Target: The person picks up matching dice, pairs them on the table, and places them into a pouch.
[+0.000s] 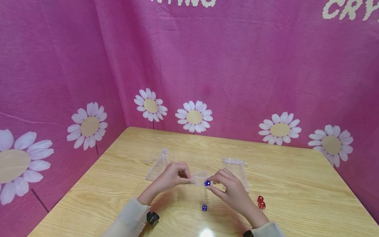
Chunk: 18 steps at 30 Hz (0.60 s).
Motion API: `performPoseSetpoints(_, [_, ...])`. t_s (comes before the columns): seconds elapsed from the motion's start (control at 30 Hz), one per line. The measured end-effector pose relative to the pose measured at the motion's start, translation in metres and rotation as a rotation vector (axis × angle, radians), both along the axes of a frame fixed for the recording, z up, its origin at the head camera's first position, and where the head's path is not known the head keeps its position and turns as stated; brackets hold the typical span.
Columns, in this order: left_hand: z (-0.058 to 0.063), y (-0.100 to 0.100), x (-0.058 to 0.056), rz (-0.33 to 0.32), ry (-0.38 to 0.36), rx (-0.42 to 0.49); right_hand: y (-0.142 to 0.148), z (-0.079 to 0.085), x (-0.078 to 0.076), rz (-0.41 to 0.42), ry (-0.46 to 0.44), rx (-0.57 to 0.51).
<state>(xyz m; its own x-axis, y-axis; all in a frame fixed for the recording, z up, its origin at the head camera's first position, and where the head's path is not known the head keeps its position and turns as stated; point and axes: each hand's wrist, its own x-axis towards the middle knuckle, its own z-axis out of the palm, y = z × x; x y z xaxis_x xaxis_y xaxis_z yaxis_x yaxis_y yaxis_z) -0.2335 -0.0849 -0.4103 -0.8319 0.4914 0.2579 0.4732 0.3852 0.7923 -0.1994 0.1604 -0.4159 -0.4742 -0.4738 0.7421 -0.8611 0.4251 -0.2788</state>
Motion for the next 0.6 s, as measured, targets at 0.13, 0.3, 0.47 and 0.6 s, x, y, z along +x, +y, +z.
performPoseSetpoints(0.13, [0.0003,0.0008,0.0011,-0.018,-0.013,-0.006,-0.0030,0.0015,-0.0017,-0.024,0.046,0.024])
performPoseSetpoints(0.3, [-0.0005,0.0021,0.0009,-0.025,-0.014,-0.011,-0.0054,0.0001,-0.0029,-0.049,0.082,0.042])
performPoseSetpoints(0.47, [-0.0012,0.0025,0.0002,-0.036,-0.017,0.000,-0.0052,-0.0029,-0.0030,-0.071,0.077,0.063])
performPoseSetpoints(0.6, [-0.0019,0.0026,0.0002,-0.029,-0.018,-0.002,-0.0046,-0.0061,-0.0019,-0.070,0.055,0.048])
